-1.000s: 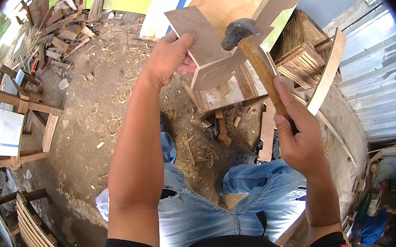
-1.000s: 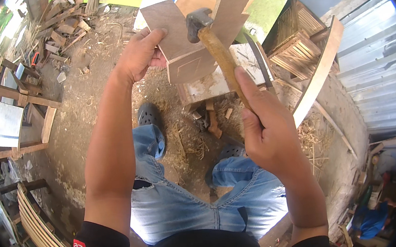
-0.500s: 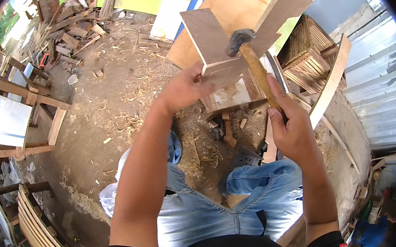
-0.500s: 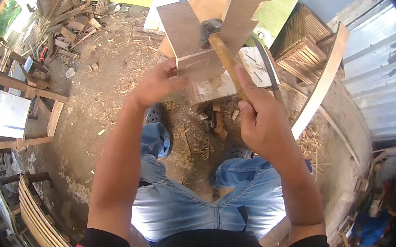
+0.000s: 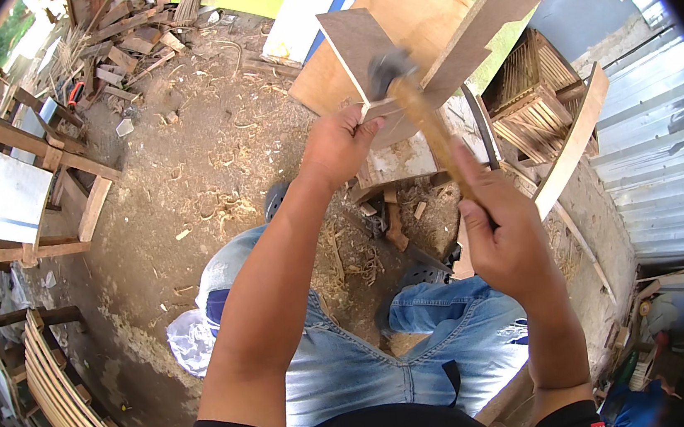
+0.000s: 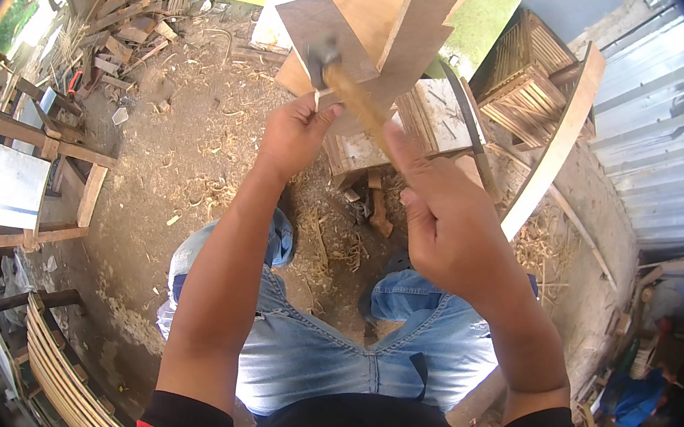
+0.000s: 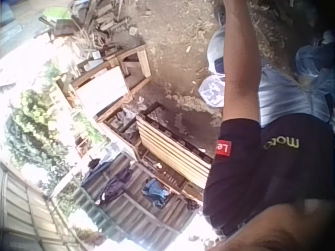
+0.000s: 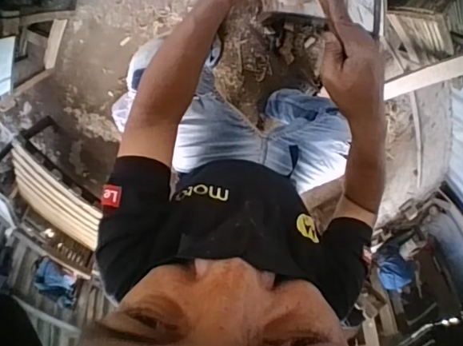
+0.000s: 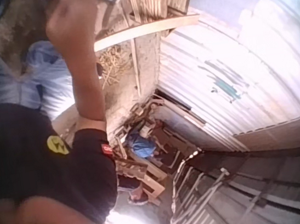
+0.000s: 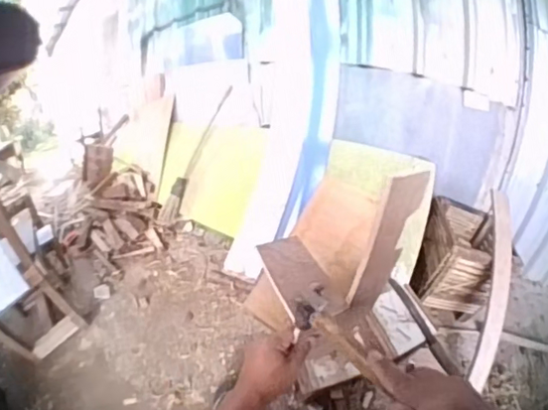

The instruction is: The person aligns two shaped wooden pieces and secures them together using nails and a hammer. They repeatedly position the pieces, insert nails, and strike them into place while working in a cluttered workshop.

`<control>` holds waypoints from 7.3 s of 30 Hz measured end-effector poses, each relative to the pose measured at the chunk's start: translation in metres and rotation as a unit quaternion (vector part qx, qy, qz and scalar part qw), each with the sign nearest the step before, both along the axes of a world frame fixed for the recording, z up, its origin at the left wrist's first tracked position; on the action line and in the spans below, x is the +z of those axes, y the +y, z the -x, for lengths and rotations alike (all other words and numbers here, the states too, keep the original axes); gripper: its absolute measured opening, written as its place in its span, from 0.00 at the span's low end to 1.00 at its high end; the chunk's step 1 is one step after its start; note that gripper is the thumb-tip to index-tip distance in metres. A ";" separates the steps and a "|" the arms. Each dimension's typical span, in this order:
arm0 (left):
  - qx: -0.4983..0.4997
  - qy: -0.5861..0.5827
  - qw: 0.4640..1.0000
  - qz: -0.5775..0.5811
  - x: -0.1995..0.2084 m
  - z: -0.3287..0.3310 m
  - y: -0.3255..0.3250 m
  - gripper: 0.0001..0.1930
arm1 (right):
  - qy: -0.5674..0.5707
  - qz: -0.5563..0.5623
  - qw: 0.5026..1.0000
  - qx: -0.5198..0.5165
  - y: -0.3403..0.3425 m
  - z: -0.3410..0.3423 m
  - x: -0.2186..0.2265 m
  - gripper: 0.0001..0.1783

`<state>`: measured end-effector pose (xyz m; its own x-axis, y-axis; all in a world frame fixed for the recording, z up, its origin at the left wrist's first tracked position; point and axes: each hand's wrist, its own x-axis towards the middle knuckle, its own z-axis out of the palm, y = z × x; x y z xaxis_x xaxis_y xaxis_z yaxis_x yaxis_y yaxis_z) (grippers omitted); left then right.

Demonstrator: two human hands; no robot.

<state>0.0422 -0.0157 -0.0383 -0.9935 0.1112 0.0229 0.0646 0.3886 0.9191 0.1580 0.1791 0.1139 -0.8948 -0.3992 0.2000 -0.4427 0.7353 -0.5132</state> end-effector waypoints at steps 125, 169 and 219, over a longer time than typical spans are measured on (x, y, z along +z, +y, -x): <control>0.070 0.041 0.987 -0.140 0.041 0.028 0.007 0.16 | 0.022 0.151 0.972 -0.181 0.063 -0.009 -0.017 0.33; -0.003 0.379 0.914 0.143 0.067 0.035 -0.054 0.16 | -0.021 0.095 0.995 -0.009 0.096 0.041 -0.111 0.31; -0.114 -0.057 0.986 -0.106 0.023 -0.021 0.067 0.44 | -0.045 0.237 0.950 -0.200 0.118 0.034 -0.098 0.12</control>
<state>0.0637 0.0512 -0.0155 -0.9408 0.3364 -0.0415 0.0189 0.1742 0.9845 0.1239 0.2968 0.0163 -0.9778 0.0920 0.1883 -0.1158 0.5118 -0.8512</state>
